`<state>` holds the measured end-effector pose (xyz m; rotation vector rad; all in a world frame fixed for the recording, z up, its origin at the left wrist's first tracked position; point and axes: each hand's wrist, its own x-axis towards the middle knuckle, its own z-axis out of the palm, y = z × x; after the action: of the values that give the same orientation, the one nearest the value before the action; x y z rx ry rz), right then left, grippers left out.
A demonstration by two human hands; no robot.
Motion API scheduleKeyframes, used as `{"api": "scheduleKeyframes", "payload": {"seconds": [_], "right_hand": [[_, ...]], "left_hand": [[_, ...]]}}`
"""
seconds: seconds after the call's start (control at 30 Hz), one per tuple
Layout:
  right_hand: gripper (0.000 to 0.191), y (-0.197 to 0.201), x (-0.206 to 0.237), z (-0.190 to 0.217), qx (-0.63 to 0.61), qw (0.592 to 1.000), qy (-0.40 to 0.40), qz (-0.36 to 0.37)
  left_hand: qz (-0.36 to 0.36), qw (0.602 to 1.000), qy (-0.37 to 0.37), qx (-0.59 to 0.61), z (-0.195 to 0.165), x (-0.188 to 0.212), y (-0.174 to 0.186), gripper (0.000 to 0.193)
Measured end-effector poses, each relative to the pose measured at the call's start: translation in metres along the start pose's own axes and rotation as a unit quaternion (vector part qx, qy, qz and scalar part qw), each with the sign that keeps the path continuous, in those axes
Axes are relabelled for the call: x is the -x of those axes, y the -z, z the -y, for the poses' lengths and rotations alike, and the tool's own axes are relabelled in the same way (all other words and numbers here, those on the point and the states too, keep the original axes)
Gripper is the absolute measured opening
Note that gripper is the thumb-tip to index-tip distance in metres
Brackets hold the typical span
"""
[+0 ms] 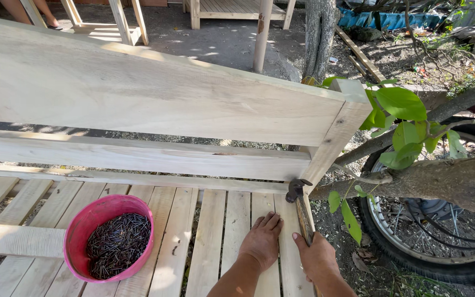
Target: The person hammers nails into the slats of an unfinished wooden bench, taking nails one at a time from a pink bowl and driving them in with a claw hammer. They briefly pull leaves off a small tree branch beside the bench, then resume hammering nails along the slats.
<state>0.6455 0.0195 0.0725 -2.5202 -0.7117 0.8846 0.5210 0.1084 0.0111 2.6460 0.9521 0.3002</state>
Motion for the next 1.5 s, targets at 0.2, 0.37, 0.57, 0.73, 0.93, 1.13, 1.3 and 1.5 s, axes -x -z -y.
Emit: {"api": "scheduleKeyframes", "payload": {"seconds": [0.2, 0.37, 0.57, 0.73, 0.93, 1.13, 1.3, 1.5], "right_hand": [[0.058, 0.006, 0.005, 0.010, -0.019, 1.000, 0.006, 0.003], [0.055, 0.024, 0.018, 0.000, -0.036, 0.999, 0.020, 0.008], [0.052, 0.039, 0.043, -0.010, -0.071, 0.997, 0.036, -0.001], [0.053, 0.044, 0.061, -0.013, -0.097, 0.993, 0.070, -0.005], [0.055, 0.054, 0.081, -0.022, -0.107, 0.990, 0.091, -0.017], [0.059, 0.055, 0.085, -0.028, -0.108, 0.990, 0.092, -0.025], [0.059, 0.044, 0.077, -0.032, -0.083, 0.988, 0.124, -0.036], [0.058, 0.032, 0.073, -0.029, -0.081, 0.990, 0.117, -0.026]], "left_hand": [[-0.008, 1.000, -0.003, 0.004, 0.003, -0.002, -0.005, 0.057], [-0.025, 0.999, 0.000, 0.025, 0.010, -0.009, -0.014, 0.056], [-0.014, 0.991, 0.058, 0.123, 0.002, -0.009, -0.024, 0.046], [0.061, 0.997, 0.012, 0.036, -0.011, 0.014, -0.019, 0.042], [0.048, 0.986, -0.156, 0.020, -0.051, 0.047, -0.006, 0.029], [0.005, 0.951, -0.306, 0.051, -0.068, 0.089, -0.019, 0.035], [0.000, 0.948, -0.318, 0.033, -0.060, 0.084, -0.041, 0.028], [0.036, 0.943, -0.330, 0.018, -0.056, 0.081, -0.036, 0.037]]}}
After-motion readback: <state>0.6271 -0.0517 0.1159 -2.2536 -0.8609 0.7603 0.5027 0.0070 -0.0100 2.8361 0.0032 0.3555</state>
